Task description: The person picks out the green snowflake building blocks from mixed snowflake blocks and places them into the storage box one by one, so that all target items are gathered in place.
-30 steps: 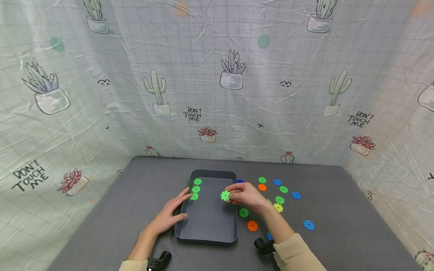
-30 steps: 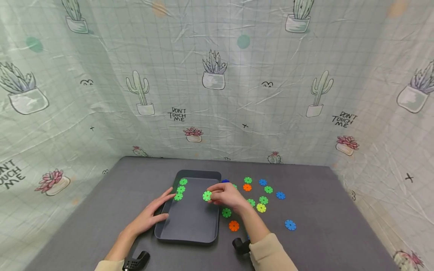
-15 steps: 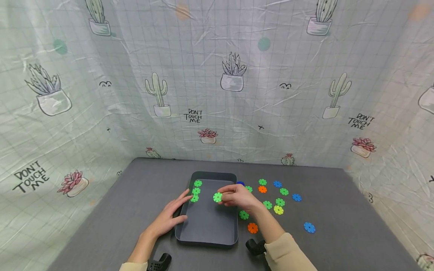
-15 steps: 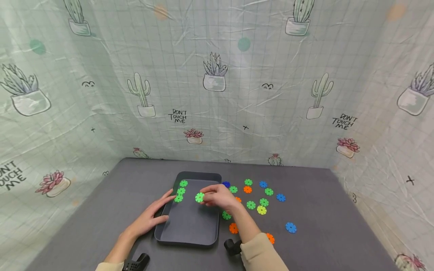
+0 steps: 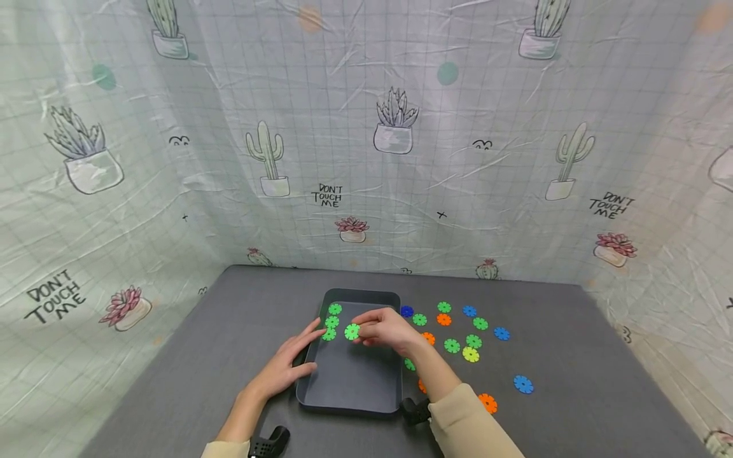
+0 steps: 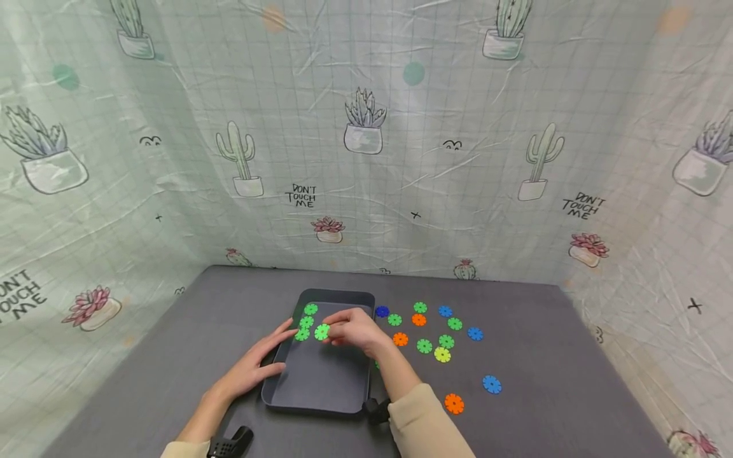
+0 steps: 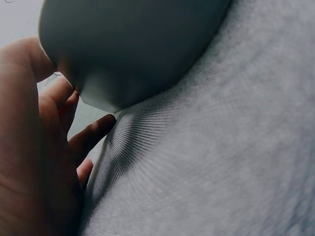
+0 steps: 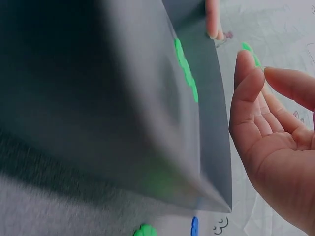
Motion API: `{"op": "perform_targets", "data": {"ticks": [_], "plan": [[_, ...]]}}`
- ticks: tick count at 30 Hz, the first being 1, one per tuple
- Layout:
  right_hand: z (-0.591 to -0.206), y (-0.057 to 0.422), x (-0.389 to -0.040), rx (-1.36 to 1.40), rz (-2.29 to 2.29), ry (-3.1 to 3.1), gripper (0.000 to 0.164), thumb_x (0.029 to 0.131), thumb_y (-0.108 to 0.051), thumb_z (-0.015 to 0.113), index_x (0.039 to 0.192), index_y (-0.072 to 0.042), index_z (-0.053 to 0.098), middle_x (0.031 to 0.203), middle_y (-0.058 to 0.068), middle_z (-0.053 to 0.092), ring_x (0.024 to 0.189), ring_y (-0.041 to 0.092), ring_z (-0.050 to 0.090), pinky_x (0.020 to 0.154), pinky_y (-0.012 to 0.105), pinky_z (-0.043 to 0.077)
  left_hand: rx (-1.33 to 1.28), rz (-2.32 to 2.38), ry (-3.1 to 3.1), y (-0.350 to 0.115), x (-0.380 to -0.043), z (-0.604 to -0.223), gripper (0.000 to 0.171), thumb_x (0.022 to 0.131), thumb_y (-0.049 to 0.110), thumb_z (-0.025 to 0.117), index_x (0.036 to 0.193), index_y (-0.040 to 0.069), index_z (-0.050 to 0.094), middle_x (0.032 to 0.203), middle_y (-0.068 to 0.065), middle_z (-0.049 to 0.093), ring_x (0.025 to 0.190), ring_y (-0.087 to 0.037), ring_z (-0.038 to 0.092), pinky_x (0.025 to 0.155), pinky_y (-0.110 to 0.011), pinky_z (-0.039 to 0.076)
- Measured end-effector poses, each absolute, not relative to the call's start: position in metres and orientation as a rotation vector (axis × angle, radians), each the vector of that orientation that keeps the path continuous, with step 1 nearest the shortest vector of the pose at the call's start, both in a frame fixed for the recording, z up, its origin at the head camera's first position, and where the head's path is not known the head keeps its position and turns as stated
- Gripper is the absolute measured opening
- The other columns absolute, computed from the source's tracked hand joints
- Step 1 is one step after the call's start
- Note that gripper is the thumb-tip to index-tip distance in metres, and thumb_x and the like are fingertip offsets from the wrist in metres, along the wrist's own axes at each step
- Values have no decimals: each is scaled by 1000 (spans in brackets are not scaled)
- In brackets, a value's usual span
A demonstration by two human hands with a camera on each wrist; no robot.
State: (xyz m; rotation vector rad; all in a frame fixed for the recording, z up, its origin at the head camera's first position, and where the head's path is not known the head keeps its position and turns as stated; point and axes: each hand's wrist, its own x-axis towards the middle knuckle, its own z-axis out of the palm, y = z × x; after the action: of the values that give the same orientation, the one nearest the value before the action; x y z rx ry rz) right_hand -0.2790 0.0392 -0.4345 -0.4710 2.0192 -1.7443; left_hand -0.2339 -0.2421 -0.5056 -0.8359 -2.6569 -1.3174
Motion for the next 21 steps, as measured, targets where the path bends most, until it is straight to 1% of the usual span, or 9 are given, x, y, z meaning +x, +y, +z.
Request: {"op": "perform_targets", "data": {"ticks": [5, 10, 17, 21], "plan": [[-434, 35, -281, -455, -1739, 2004, 33, 96, -3, 61, 127, 9, 65, 101, 14, 74, 98, 36, 70, 85, 41, 56, -846, -1308, -2647, -243, -233, -509, 62, 95, 18, 64, 153, 9, 44, 166, -8, 23, 146, -42, 28, 103, -75, 19], [-431, 34, -281, -428, -1746, 1985, 32, 96, -3, 61, 126, 8, 66, 101, 15, 73, 97, 35, 70, 88, 44, 54, -843, -1315, -2645, -242, -234, -510, 63, 94, 19, 65, 153, 9, 45, 166, -7, 24, 144, -44, 29, 102, -75, 21], [-424, 32, -287, -408, -1757, 1967, 33, 97, -3, 61, 127, 8, 65, 101, 14, 73, 102, 36, 70, 88, 43, 54, -871, -1286, -2624, -239, -236, -509, 61, 95, 19, 64, 152, 6, 45, 165, -11, 25, 144, -46, 30, 102, -77, 20], [-422, 27, -291, -428, -1763, 1951, 33, 97, -3, 61, 128, 8, 65, 101, 13, 72, 105, 38, 68, 91, 45, 53, -877, -1261, -2602, -240, -236, -508, 61, 95, 19, 65, 151, 4, 45, 164, -14, 27, 143, -46, 30, 102, -77, 19]]}}
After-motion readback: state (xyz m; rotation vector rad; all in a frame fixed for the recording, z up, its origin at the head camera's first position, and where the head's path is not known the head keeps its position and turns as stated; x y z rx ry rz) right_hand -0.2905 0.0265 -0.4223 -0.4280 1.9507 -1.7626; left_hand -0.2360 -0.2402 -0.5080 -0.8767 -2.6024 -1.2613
